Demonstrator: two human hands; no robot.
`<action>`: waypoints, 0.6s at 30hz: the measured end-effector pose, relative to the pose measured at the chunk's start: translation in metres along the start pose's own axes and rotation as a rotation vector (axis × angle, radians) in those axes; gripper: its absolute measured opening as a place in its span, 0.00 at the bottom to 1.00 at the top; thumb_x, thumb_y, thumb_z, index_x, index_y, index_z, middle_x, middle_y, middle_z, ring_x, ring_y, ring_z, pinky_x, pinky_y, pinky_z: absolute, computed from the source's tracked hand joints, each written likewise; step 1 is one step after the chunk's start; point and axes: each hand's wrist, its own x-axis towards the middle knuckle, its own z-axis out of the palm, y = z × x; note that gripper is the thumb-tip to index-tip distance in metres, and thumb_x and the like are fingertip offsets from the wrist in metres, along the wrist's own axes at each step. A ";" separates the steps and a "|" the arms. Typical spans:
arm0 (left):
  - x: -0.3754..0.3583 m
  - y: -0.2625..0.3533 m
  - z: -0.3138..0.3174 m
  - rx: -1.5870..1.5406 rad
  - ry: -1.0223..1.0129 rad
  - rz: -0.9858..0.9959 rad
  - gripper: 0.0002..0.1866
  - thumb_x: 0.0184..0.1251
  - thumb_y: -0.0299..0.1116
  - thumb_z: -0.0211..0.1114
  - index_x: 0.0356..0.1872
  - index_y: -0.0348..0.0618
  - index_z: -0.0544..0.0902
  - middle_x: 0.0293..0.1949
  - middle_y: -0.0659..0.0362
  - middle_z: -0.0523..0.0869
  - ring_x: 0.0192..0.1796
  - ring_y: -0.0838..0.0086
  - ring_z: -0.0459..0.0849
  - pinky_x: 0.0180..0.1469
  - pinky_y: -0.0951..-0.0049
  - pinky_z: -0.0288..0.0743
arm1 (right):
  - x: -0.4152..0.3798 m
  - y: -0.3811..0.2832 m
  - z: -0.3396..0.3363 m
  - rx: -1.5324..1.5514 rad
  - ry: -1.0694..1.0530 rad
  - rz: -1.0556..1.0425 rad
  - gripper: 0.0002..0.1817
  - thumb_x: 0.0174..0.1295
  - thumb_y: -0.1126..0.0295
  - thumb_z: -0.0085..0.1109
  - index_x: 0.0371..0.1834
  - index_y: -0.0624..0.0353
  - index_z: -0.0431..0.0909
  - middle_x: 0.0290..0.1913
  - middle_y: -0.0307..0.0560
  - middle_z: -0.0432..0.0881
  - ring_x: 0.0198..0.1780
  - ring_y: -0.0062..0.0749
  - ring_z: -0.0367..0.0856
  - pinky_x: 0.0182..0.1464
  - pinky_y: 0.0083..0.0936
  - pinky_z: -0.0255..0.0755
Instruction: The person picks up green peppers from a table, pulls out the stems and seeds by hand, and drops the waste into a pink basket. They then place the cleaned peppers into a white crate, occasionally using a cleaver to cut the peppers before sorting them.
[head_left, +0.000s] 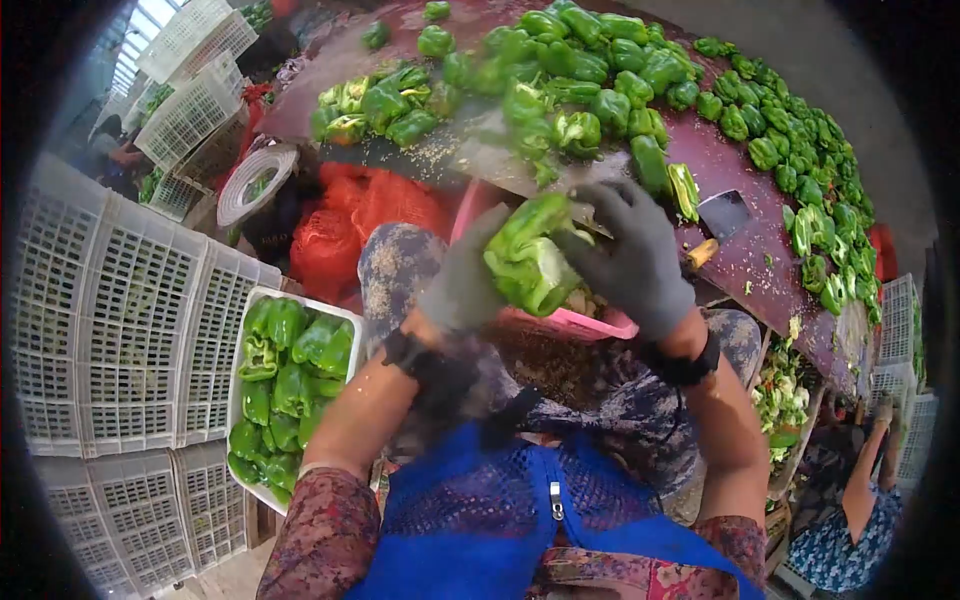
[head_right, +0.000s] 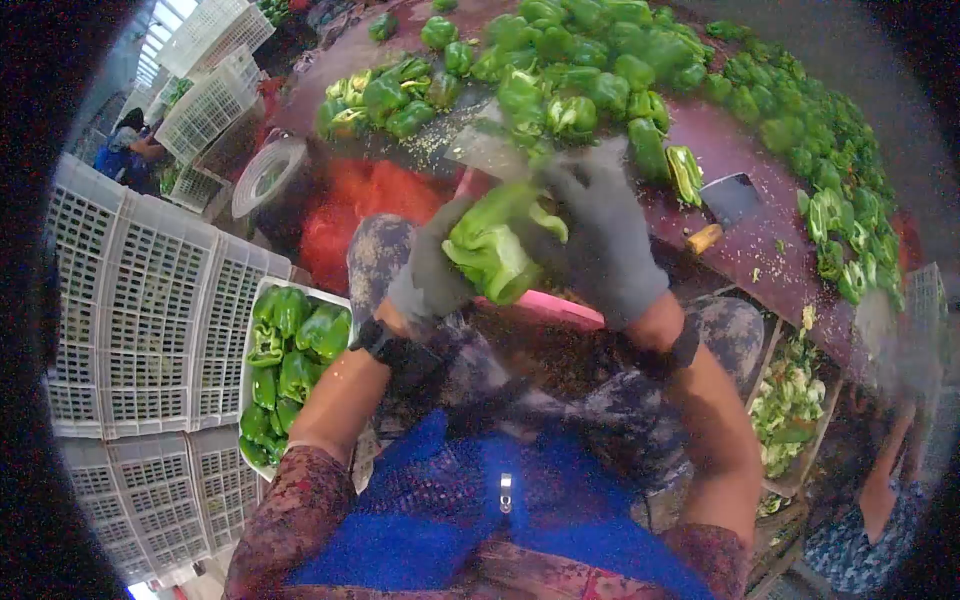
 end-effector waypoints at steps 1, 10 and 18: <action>-0.004 -0.001 -0.001 -0.008 0.008 -0.003 0.28 0.78 0.51 0.49 0.69 0.42 0.70 0.55 0.56 0.82 0.55 0.66 0.84 0.56 0.64 0.80 | -0.007 -0.009 0.003 0.037 -0.091 0.076 0.22 0.57 0.65 0.71 0.54 0.58 0.81 0.49 0.55 0.81 0.45 0.45 0.82 0.49 0.35 0.77; -0.015 -0.017 -0.010 0.203 0.138 -0.033 0.26 0.77 0.47 0.52 0.69 0.47 0.72 0.49 0.59 0.84 0.46 0.72 0.84 0.45 0.69 0.81 | -0.028 0.017 0.055 0.660 -0.441 0.179 0.21 0.59 0.64 0.68 0.56 0.58 0.80 0.45 0.45 0.78 0.49 0.28 0.76 0.53 0.27 0.72; -0.016 -0.022 -0.030 0.162 0.228 -0.072 0.25 0.69 0.43 0.60 0.65 0.46 0.74 0.46 0.57 0.84 0.39 0.70 0.85 0.39 0.70 0.81 | -0.037 0.016 0.065 0.680 -0.441 0.147 0.23 0.56 0.65 0.73 0.54 0.61 0.81 0.48 0.42 0.86 0.50 0.28 0.81 0.56 0.29 0.75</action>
